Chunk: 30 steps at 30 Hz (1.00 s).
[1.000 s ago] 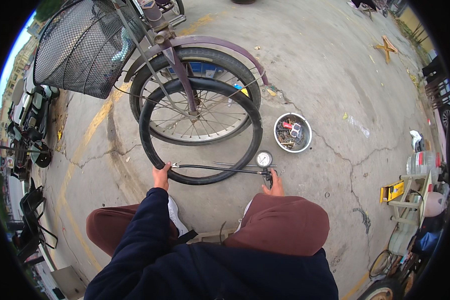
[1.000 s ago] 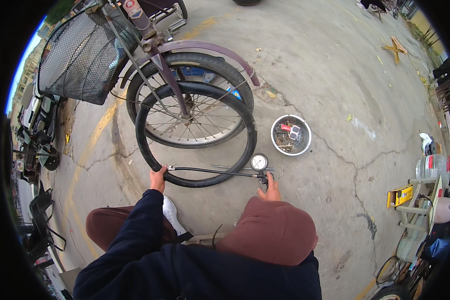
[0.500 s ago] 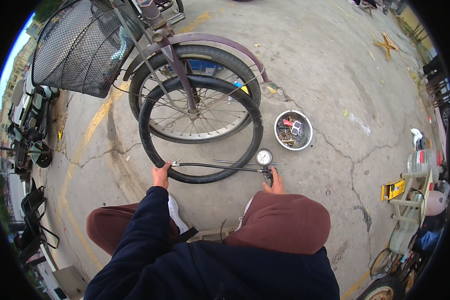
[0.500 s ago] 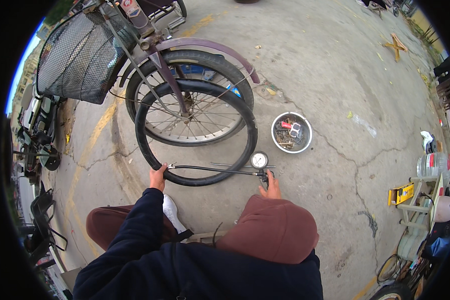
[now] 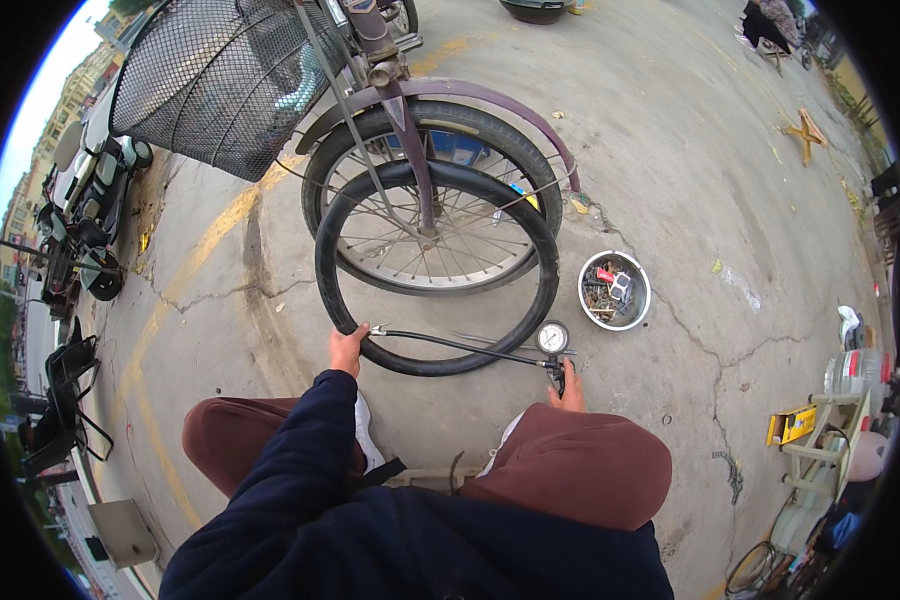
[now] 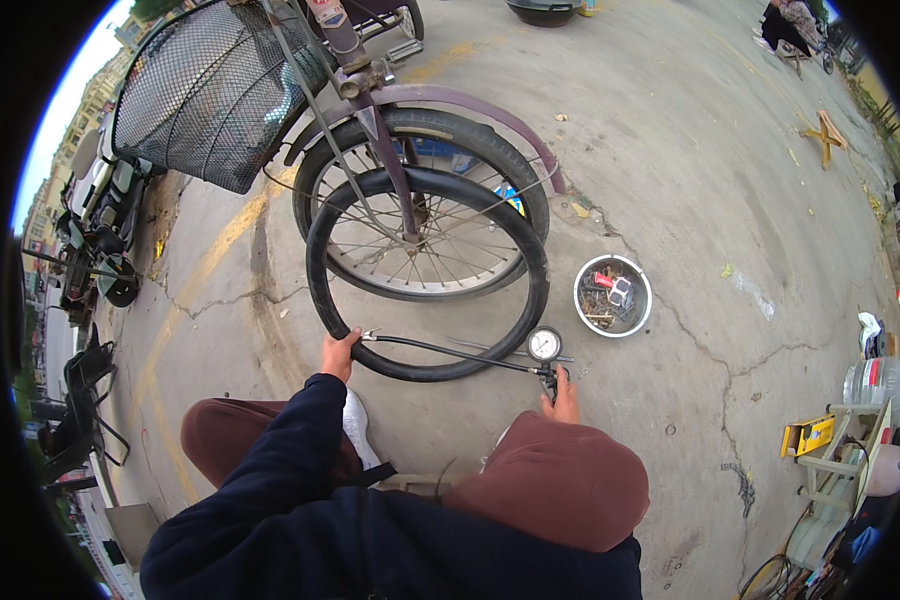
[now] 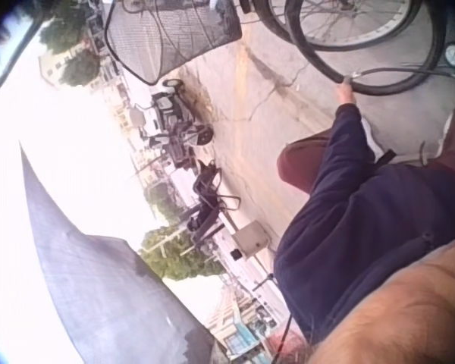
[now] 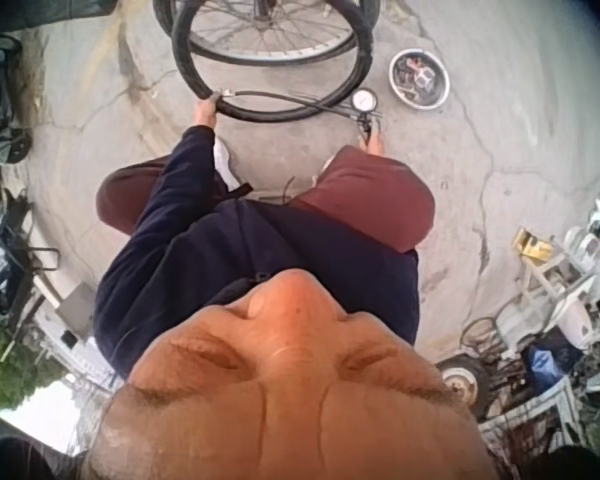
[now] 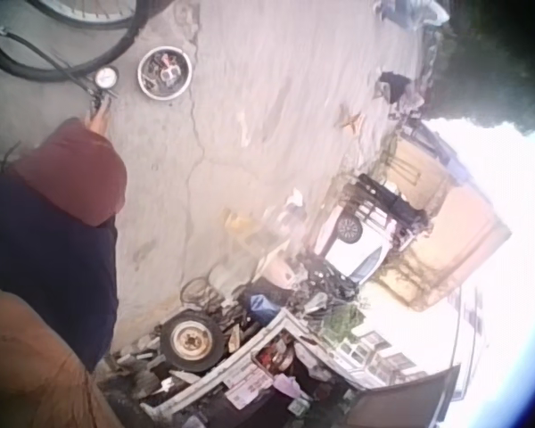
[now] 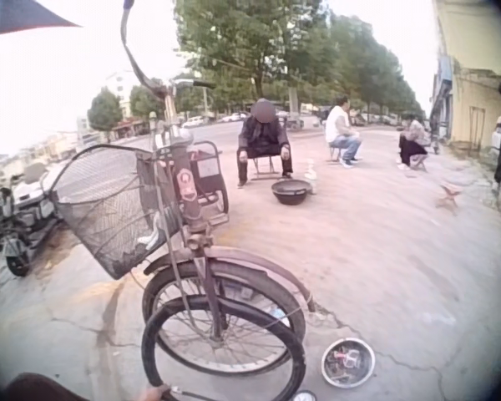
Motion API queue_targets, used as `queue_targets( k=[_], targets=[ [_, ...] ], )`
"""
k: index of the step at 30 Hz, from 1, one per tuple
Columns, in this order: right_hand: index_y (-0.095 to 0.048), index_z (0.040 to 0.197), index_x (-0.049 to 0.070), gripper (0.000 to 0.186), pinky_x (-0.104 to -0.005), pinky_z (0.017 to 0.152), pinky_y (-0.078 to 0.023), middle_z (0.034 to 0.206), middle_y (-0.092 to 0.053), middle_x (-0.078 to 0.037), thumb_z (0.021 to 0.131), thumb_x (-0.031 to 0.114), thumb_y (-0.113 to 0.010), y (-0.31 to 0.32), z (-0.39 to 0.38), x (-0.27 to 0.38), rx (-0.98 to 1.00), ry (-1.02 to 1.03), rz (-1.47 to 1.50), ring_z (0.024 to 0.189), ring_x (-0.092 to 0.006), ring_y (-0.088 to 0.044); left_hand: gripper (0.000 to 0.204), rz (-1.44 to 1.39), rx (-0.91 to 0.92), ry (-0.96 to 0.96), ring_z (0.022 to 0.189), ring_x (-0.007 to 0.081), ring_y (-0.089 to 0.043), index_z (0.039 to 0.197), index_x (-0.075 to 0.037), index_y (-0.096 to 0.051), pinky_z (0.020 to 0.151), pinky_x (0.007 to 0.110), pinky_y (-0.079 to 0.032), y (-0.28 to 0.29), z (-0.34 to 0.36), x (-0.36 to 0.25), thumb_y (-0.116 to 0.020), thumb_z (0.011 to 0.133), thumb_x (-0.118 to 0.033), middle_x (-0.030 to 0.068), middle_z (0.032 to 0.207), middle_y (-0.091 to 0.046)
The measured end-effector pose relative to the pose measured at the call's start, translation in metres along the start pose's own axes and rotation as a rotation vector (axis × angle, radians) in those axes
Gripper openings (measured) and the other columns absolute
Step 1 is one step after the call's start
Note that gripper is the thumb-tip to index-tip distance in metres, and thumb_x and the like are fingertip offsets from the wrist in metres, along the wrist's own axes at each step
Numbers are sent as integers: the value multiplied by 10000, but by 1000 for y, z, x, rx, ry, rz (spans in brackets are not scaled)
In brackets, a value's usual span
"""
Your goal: The person removes a bicycle inner tube, inflates it with a hand pump, and locates a puncture. They then apply a patch to the tube, retrieve a soldering iron, and use it to heat the patched area.
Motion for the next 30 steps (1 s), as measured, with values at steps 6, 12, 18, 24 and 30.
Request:
queue_targets(
  k=[6, 12, 18, 24, 30],
  targets=[
    [-270, 1510, 154, 791, -440, 885, -440, 1122, -506, -264, 822, 57, -648, 1, 2, 4, 38, -22, -26, 1012, -430, -552, 218, -1, -40, -47, 690, 132, -566, 839, -61, -548, 641, 306, -458, -5, -6, -5, -760, 784, -52, -1, 755, -563],
    [-269, 1506, 137, 806, -436, 919, -432, 1174, -491, -262, 819, 80, -686, 4, 0, 15, 37, -34, 1, 1065, -406, -538, 229, 18, -11, -17, 701, 129, -565, 859, -64, -544, 645, 303, -461, -7, -10, -11, -760, 784, -47, -1, 765, -559],
    [-248, 1514, 130, 854, -416, 956, -421, 1212, -480, -239, 792, 70, -702, 3, 0, 23, 42, -19, 0, 1111, -376, -524, 210, -9, -27, -30, 700, 120, -559, 850, -45, -563, 649, 300, -451, -7, -11, -10, -757, 773, -31, 3, 772, -582],
    [-251, 1518, 142, 820, -414, 957, -417, 1216, -473, -249, 811, 33, -651, 4, 1, 19, 63, -80, -5, 1115, -385, -524, 272, 35, -52, -9, 732, 123, -551, 924, -47, -548, 671, 304, -458, -6, -10, -9, -769, 766, -34, -5, 805, -563],
    [-256, 1507, 137, 766, -432, 914, -425, 1172, -491, -259, 841, 43, -622, 5, 0, 16, 56, -22, -38, 1065, -418, -536, 284, -6, -38, 6, 725, 118, -538, 914, -57, -532, 670, 302, -457, -8, -14, -12, -770, 762, -28, -8, 800, -544]
  ],
)
Point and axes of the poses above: each hand's wrist, its own z-axis towards the middle knuckle, its own y-axis out of the back of the hand, x = y × z, the point moved 4 cm from there along z, towards the middle knuckle
